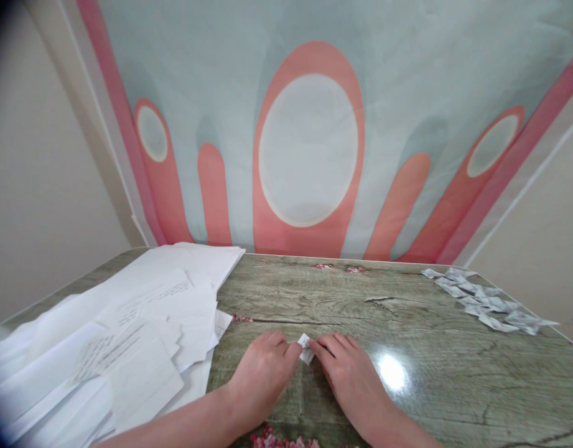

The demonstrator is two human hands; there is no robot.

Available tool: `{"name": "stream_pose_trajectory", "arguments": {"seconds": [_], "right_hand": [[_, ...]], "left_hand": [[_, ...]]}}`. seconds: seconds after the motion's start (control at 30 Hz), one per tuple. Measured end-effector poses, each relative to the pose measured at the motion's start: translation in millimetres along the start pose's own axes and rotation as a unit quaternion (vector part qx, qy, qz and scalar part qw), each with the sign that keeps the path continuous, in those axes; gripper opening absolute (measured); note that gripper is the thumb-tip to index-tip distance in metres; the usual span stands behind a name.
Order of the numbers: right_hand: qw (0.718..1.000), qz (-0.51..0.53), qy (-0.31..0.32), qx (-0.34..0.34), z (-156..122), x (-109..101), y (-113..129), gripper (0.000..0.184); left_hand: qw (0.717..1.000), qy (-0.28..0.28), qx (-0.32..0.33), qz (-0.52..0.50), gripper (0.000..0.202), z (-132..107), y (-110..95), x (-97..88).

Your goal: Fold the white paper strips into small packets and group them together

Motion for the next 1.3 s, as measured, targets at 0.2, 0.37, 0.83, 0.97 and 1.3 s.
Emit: {"name": "stream_pose_trajectory", "arguments": {"seconds": [0.2,0.37,0.83,0.97,1.3], "right_hand": [[1.0,0.013,-0.013,-0.006,0.1,-1.0,-1.5,0.028],[0.999,0.02,-0.03,-0.015,3.6,-5.8,-1.2,0.024],[0.952,0.245,-0.061,0.172,2.5,-11.3,-14.1,0.023],[0.944,0.27,-0.046,0.187,2.5,-9.0,-13.0,0.029],[0.934,0.303,-0.042,0.184,4.9,-11.8,-8.1,0.029]], "left_hand": [[0.997,-0.034,-0.031,-0.063,0.005,0.7,11.9,2.3],[0.988,-0.065,-0.063,-0.125,0.013,1.6,17.7,-0.8],[0.906,-0.11,-0.115,-0.393,0.012,3.9,32.8,10.7],[0.874,-0.11,-0.132,-0.455,0.005,6.4,37.9,15.1],[0.716,-0.103,-0.159,-0.671,0.019,11.5,40.5,32.3]]}}
Point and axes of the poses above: each hand's wrist, its own z-axis towards the middle knuckle, its own x-axis out of the palm, y = z × x, the point moved 7 cm from there along z, towards the middle knuckle, and after that the axes turned 5 degrees about z, right-handed, at the moved point
